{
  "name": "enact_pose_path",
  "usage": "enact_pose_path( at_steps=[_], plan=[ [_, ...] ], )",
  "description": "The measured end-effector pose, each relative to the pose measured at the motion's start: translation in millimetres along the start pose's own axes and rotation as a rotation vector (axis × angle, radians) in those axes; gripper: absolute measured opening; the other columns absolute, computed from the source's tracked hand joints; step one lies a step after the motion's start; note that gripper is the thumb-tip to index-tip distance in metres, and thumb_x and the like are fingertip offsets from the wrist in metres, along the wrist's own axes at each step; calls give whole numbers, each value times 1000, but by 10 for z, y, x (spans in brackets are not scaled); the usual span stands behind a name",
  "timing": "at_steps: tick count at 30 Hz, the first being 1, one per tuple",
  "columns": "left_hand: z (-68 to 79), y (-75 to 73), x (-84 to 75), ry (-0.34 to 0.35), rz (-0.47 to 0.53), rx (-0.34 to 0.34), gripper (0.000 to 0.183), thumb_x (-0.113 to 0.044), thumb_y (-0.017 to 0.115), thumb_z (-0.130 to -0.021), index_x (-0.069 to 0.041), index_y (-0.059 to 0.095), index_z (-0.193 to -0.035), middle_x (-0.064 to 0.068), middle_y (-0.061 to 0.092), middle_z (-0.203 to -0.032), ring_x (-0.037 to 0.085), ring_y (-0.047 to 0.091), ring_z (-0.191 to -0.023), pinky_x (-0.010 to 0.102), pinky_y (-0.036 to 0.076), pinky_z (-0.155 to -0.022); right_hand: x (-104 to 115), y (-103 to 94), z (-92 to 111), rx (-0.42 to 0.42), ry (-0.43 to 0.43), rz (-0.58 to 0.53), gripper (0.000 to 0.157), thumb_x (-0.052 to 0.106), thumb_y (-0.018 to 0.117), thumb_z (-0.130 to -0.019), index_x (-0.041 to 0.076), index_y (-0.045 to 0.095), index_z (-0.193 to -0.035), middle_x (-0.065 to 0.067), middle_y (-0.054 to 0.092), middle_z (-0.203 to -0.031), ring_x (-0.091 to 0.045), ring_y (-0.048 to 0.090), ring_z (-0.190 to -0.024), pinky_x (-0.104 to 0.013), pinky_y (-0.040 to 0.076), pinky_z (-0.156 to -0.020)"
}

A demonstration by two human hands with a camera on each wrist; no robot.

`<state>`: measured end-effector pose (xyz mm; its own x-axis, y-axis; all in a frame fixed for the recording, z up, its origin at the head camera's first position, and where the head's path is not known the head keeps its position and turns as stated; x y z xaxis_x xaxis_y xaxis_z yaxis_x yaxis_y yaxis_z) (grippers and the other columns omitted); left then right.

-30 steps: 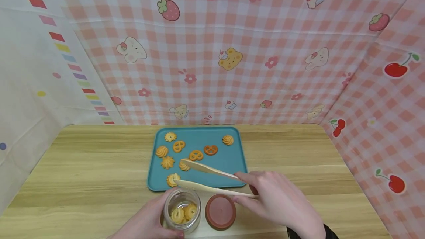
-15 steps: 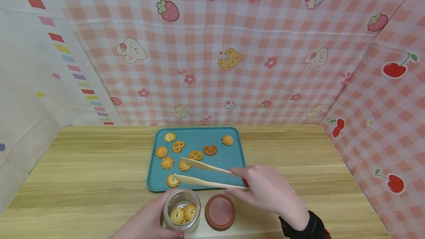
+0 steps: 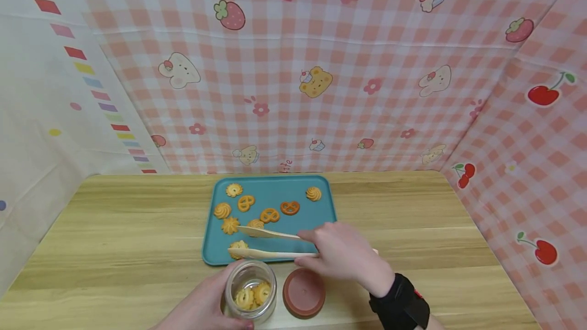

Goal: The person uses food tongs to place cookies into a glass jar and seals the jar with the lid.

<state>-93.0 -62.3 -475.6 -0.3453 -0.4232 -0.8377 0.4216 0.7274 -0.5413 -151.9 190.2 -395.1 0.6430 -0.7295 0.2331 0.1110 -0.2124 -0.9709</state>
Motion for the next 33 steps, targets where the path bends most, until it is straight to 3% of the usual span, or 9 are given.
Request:
enact_pose_path(
  at_steps=[5, 13, 19, 23, 33],
  plan=[
    [-2, 0, 3, -19, 9, 13, 89, -46, 86, -62, -38, 41, -139, -15, 56, -126, 9, 53, -115, 36, 41, -100, -3, 62, -61, 28, -6, -12, 45, 50, 64, -86, 18, 71, -118, 22, 49, -66, 0, 44, -55, -21, 37, -50],
    [-3, 5, 17, -30, 22, 18, 92, -45, 86, -62, -37, 39, -141, -16, 55, -129, 9, 52, -117, 36, 40, -101, -9, 127, -113, 54, -19, -22, 43, 50, 64, -87, 19, 71, -115, 19, 40, -56, 0, 40, -51, -21, 33, -46],
    [-5, 5, 20, 10, 11, 3, 93, -44, 86, -63, -35, 39, -142, -15, 54, -130, 10, 52, -117, 36, 40, -101, -3, 163, -135, 57, -33, -20, 38, 48, 65, -86, 18, 71, -109, 19, 43, -58, -2, 42, -53, -22, 34, -47],
    [-1, 4, 16, -2, 21, 7, 93, -43, 86, -62, -36, 39, -142, -15, 55, -129, 10, 52, -117, 36, 40, -101, -5, 175, -153, 43, -46, 3, 31, 48, 65, -86, 20, 70, -101, 18, 42, -57, -3, 41, -53, -23, 34, -47],
    [0, 2, 25, 9, -9, -1, 90, -46, 85, -63, -36, 40, -140, -16, 56, -126, 9, 54, -114, 35, 43, -98, -11, 192, -151, 38, -23, 8, 40, 47, 66, -86, 16, 71, -110, 17, 54, -70, -1, 47, -58, -23, 39, -51]
  ],
)
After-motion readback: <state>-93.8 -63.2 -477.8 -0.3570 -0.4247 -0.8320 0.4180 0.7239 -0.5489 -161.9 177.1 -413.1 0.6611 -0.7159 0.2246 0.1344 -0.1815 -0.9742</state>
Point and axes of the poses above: each hand's wrist, its own z-axis away from the middle knuckle, its own y-axis out of the palm, x = y × z, the point moved 3 cm from there along -z, towards the middle knuckle
